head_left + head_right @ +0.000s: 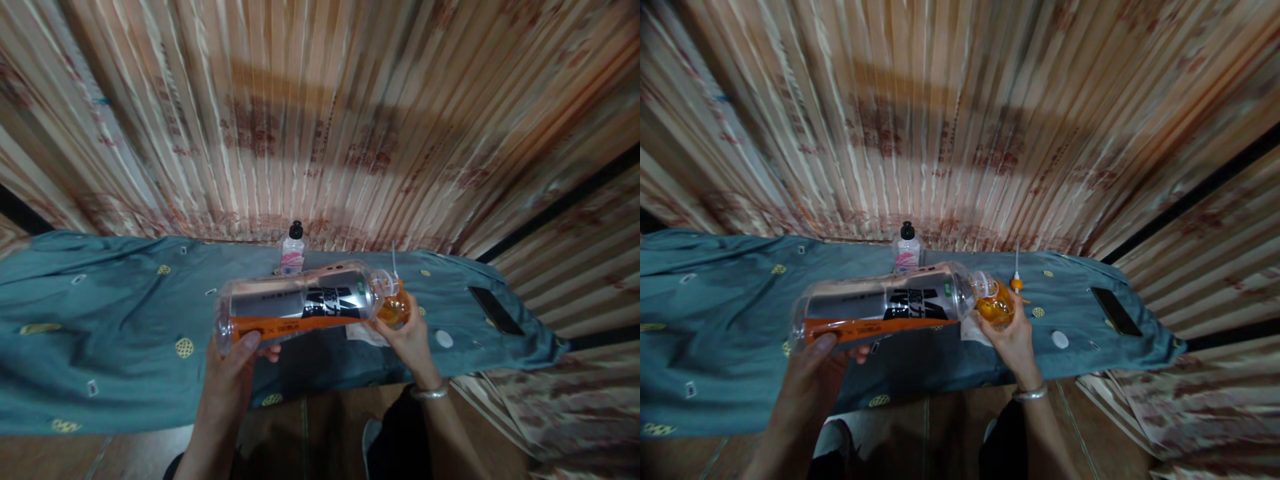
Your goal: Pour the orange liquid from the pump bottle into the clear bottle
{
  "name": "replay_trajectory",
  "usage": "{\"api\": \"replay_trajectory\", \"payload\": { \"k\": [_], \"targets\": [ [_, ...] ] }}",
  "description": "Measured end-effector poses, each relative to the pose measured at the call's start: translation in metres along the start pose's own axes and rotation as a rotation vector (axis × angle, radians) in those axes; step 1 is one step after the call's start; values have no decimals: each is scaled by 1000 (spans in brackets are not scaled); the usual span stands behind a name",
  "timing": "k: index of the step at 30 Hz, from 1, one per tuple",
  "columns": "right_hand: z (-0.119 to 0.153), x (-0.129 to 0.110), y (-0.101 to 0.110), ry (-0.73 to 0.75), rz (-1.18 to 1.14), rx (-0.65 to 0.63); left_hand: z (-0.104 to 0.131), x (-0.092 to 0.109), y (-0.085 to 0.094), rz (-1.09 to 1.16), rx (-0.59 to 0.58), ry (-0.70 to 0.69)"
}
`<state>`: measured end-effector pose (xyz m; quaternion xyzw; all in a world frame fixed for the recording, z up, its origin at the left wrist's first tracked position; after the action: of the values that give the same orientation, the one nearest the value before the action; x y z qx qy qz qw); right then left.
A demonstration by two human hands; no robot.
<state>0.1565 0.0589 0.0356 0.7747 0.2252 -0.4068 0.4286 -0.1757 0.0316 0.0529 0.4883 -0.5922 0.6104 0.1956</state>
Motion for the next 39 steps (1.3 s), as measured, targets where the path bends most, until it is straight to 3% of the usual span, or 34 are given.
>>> {"api": "replay_trajectory", "payload": {
  "k": [39],
  "targets": [
    [-1,0,-1,-20,-30,-40,2,8,-7,-45,-42,-23]
  ]
}}
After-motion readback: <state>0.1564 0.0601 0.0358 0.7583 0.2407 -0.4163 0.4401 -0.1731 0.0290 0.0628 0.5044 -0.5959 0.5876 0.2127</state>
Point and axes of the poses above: each hand's wrist, its own z-axis away from the middle knuckle, its own y-axis out of the back of the hand, x = y × z, the point moved 6 cm from there along -z, towards the middle knuckle, and after that the axes turned 9 degrees about -y, right-handed, at the moved point
